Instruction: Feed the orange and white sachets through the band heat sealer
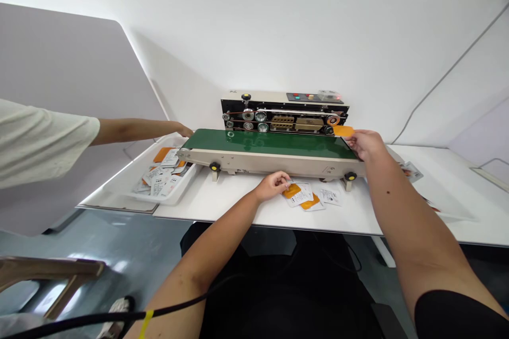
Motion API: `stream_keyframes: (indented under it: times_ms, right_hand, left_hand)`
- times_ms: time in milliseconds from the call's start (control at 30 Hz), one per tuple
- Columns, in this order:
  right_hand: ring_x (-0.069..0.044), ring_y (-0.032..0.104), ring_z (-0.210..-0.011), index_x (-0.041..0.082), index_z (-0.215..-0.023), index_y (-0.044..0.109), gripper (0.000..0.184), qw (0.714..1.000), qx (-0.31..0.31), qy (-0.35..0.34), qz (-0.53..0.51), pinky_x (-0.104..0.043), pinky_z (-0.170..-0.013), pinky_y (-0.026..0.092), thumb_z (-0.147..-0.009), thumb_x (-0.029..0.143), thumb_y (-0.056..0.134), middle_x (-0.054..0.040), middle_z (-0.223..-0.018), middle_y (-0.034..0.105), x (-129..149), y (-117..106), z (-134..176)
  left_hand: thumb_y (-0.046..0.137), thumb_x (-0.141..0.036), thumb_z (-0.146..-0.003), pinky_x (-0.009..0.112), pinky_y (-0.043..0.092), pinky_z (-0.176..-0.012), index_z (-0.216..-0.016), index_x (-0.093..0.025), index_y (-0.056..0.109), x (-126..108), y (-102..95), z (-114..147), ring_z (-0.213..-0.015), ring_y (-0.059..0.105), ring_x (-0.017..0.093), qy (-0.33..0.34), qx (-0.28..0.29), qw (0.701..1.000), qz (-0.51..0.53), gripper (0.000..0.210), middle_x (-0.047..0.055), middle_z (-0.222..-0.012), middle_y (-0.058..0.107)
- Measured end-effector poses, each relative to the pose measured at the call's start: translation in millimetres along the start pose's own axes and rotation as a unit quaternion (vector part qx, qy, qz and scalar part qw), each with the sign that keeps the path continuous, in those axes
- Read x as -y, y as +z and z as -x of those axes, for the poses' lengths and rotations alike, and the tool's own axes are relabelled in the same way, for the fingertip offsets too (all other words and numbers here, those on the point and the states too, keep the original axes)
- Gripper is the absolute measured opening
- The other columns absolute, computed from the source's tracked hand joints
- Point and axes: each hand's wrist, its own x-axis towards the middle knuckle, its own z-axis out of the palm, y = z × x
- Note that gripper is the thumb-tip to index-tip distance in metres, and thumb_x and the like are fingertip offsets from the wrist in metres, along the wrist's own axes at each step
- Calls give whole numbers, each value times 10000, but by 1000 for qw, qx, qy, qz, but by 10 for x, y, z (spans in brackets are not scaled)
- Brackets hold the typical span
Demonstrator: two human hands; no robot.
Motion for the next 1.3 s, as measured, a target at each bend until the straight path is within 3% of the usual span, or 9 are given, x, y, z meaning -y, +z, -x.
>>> stream_keyframes:
  times_ms: [133, 200, 333, 400, 500, 567, 700, 1000, 1300]
  right_hand:
    - [-101, 531, -467, 134, -930, 606, 223, 997, 42, 57, 36, -189, -397, 431, -778, 54, 748, -46, -633, 657, 49, 249, 13]
    - [-113, 563, -519, 129, -1016, 625, 244, 995, 39, 20, 86, -214, -443, 467, -801, 106, 738, -66, -736, 689, 60, 278, 90]
    - [-148, 621, -759, 175, -1167, 663, 303, 947, -93, -240, 194, -322, -740, 573, -869, 229, 659, -87, -1056, 686, -100, 179, 589]
    - [-177, 625, -858, 199, -1196, 675, 296, 910, -101, -338, 218, -375, -875, 559, -928, 262, 567, -88, -1118, 674, -331, 120, 1013]
    - [-238, 646, -934, 217, -1181, 692, 289, 877, 107, -377, 279, -422, -921, 549, -954, 318, 543, -96, -1057, 701, -824, 82, 1660]
    - [-292, 629, -1128, 217, -1305, 645, 401, 833, 221, -390, 324, -482, -1046, 501, -922, 319, 591, -122, -1211, 694, -1146, 87, 1968]
    - [-343, 520, -1354, 206, -1530, 464, 685, 791, 300, -357, 397, -534, -1153, 427, -880, 339, 636, -146, -1467, 580, -1511, 123, 2181]
    - [-312, 443, -1485, 225, -1486, 509, 646, 775, 324, -294, 456, -630, -1260, 184, -842, 178, 537, -121, -1498, 589, -1490, 129, 2162]
    - [-347, 430, -1483, 240, -1391, 613, 455, 831, 258, -304, 388, -644, -1224, 287, -953, 332, 534, -105, -1490, 599, -1576, 102, 2104]
  left_hand:
    - [763, -622, -829, 252, 473, -687, -1068, -135, 632, 15, -18, 10, -715, 610, 129, 10, -5, 999, -45, 559, 29, -824, 663]
    - [731, -566, -872, 266, 483, -722, -1076, -138, 650, 15, -24, 22, -762, 628, 148, 24, -8, 995, -99, 481, 51, -872, 685]
    - [751, -389, -852, 341, 507, -914, -1100, -179, 709, -21, -12, 34, -1020, 661, 233, 84, 47, 961, -260, 328, 108, -1115, 722]
    - [788, -299, -790, 396, 449, -1072, -1175, -216, 716, -47, 2, 28, -1204, 621, 283, 108, 90, 937, -321, 401, 108, -1259, 708]
    - [816, -231, -693, 443, 355, -1189, -1273, -256, 687, -67, 26, 14, -1356, 539, 334, 106, 121, 914, -373, 594, 87, -1416, 647]
    - [800, -205, -664, 444, 380, -1173, -1263, -235, 679, -62, 40, 9, -1336, 553, 344, 105, 120, 908, -388, 611, 99, -1395, 655]
    - [632, -108, -726, 389, 503, -998, -1203, -188, 662, -26, 58, 21, -1116, 662, 286, 95, 81, 912, -391, 484, 111, -1193, 721]
    - [860, -394, -705, 466, 419, -1130, -1373, -225, 635, -8, 72, 31, -1273, 607, 371, 59, 31, 895, -441, 725, 141, -1384, 667]
    - [666, -411, -970, 390, 485, -1023, -1092, -260, 814, 47, -70, -40, -1057, 691, 252, 171, 17, 921, -350, 244, 117, -1101, 768]
